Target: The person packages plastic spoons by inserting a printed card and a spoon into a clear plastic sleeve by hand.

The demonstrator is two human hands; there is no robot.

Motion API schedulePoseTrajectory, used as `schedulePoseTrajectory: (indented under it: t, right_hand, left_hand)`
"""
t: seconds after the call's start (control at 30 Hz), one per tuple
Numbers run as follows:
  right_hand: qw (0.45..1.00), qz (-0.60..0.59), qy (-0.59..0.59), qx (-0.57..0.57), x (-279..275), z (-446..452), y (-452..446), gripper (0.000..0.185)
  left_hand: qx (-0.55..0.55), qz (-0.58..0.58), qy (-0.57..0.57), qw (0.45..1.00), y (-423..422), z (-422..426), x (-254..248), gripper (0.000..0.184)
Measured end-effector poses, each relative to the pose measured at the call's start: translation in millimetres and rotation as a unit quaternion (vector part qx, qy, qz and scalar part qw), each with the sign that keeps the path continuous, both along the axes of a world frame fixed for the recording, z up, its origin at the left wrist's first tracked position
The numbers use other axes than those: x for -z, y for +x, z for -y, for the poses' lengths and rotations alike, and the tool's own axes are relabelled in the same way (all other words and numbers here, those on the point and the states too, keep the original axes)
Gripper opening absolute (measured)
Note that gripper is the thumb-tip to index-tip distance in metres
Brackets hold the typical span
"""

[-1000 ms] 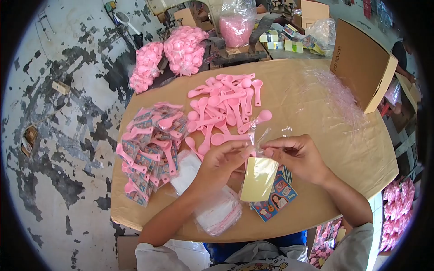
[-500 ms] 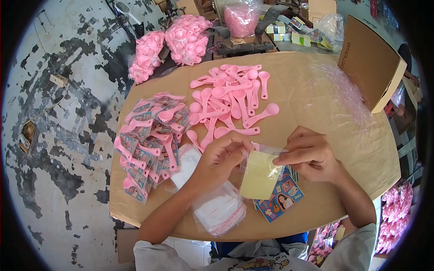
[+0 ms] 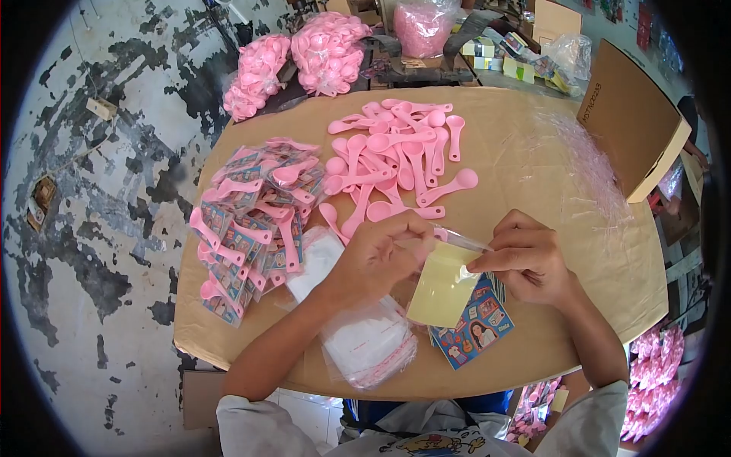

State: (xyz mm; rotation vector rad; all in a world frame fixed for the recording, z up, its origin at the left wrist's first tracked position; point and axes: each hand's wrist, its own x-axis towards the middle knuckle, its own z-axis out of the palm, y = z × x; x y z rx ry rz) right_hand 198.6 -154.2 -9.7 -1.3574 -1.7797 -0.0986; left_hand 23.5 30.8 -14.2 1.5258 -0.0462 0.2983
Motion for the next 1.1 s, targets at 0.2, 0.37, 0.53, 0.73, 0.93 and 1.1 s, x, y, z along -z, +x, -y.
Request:
schedulePoseTrajectory:
  t: [0.2,0.37,0.53,0.73,0.93,1.1]
  right_hand:
    - [1.000,0.014,-0.014,0.022,-6.8,3.2,0.7,0.034]
    - [0.999,0.012,-0.003,0.029,-6.7,3.3,5.3,0.022]
    - [0.937,-0.323,-0.131,0.034,-22.6,4.2,-31.6,0.011]
    - [0.975,-0.005,-0.220,0.031,-9.9,-21.1,-64.1,0.036]
    - [0.962,0.144,-0.218,0.080,-10.6,-43.4,-98.1,0.048]
    - [0.957,0.018,-0.289,0.007,-1.1,-56.6,-95.6,0.038]
  left_hand:
    - [-0.044,0.006,0.052,0.998,7.1,2.8,-0.4,0.013]
    - [-0.019,-0.001,0.035,0.999,1.3,1.5,-10.9,0.022]
    - [-0.094,0.054,0.082,0.991,-12.4,-0.5,-32.1,0.037]
    - [-0.411,0.228,0.362,0.805,-74.2,-34.0,-82.2,0.023]
    - [-0.435,0.127,0.541,0.708,-162.2,-25.2,-32.7,0.018]
    - [-0.494,0.090,0.564,0.655,-213.0,-22.4,2.4,0.004]
